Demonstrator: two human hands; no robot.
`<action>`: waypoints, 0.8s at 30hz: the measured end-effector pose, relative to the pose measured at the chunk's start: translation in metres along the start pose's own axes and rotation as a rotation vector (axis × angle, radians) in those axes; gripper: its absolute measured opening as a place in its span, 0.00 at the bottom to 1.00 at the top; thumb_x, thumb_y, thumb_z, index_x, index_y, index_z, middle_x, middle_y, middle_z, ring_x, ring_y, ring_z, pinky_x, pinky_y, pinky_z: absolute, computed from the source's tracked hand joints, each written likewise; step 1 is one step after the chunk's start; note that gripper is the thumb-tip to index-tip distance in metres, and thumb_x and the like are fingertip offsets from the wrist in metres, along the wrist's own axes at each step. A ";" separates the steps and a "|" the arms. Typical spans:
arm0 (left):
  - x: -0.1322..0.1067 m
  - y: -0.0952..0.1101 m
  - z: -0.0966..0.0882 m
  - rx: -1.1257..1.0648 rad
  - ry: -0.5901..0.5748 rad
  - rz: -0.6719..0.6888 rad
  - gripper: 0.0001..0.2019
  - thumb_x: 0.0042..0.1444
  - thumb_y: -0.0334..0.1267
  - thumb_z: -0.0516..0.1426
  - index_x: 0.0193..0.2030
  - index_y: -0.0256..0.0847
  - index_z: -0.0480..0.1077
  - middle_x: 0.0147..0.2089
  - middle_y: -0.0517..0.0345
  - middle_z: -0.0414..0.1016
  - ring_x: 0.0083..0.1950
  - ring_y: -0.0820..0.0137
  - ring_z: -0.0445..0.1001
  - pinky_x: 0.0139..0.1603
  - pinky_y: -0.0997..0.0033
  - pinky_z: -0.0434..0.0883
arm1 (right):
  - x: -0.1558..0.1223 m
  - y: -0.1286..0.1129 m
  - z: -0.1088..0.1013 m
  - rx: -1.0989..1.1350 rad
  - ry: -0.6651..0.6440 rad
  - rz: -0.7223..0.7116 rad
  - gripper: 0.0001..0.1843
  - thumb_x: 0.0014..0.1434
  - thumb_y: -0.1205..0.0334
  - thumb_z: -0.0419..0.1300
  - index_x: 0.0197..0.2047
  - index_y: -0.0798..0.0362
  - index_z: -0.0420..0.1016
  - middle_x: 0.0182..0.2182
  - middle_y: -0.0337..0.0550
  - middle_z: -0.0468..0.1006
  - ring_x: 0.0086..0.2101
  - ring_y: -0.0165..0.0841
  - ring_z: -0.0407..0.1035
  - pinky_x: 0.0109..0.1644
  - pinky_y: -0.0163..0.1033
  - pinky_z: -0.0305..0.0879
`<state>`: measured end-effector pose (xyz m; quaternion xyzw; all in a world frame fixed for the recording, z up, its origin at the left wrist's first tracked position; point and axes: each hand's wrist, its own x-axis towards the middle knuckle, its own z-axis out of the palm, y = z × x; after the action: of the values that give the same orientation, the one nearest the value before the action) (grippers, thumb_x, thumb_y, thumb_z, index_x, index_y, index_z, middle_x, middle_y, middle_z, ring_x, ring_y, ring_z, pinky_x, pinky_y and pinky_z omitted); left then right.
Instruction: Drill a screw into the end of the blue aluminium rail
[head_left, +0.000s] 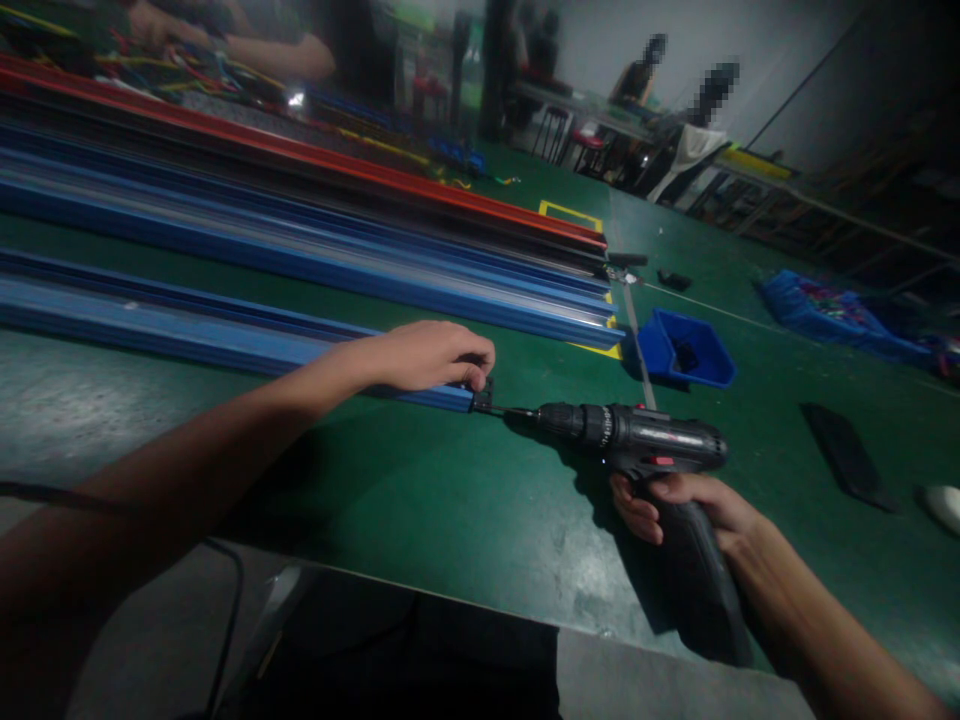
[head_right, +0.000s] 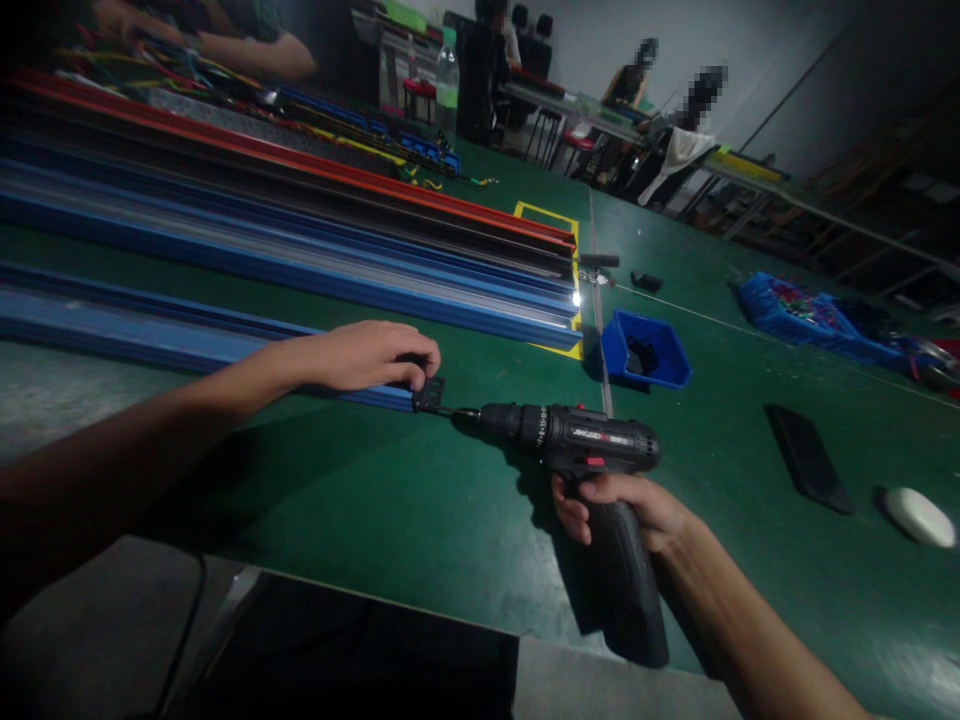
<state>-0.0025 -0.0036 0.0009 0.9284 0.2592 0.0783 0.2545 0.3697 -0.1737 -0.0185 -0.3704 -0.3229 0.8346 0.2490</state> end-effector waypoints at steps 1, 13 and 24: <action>0.000 0.000 0.000 -0.001 -0.001 -0.002 0.07 0.66 0.41 0.55 0.42 0.46 0.75 0.42 0.61 0.79 0.42 0.69 0.75 0.40 0.72 0.61 | 0.000 0.000 0.000 -0.004 0.003 0.000 0.16 0.57 0.54 0.73 0.43 0.57 0.81 0.27 0.41 0.72 0.27 0.31 0.67 0.32 0.36 0.68; 0.000 -0.001 0.001 0.016 0.000 -0.006 0.07 0.66 0.41 0.56 0.42 0.46 0.75 0.42 0.62 0.79 0.41 0.69 0.75 0.39 0.72 0.61 | 0.000 -0.002 0.005 -0.041 0.055 -0.007 0.17 0.56 0.53 0.71 0.43 0.56 0.82 0.26 0.42 0.72 0.26 0.32 0.68 0.32 0.39 0.66; 0.001 0.001 0.000 0.014 0.000 -0.005 0.08 0.66 0.41 0.56 0.42 0.45 0.75 0.42 0.59 0.79 0.42 0.68 0.75 0.39 0.72 0.62 | 0.000 0.000 -0.003 0.004 -0.009 -0.008 0.17 0.58 0.54 0.72 0.44 0.58 0.81 0.28 0.42 0.72 0.27 0.30 0.68 0.32 0.35 0.68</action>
<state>-0.0017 -0.0038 0.0015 0.9295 0.2619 0.0758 0.2484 0.3720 -0.1731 -0.0202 -0.3648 -0.3239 0.8359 0.2516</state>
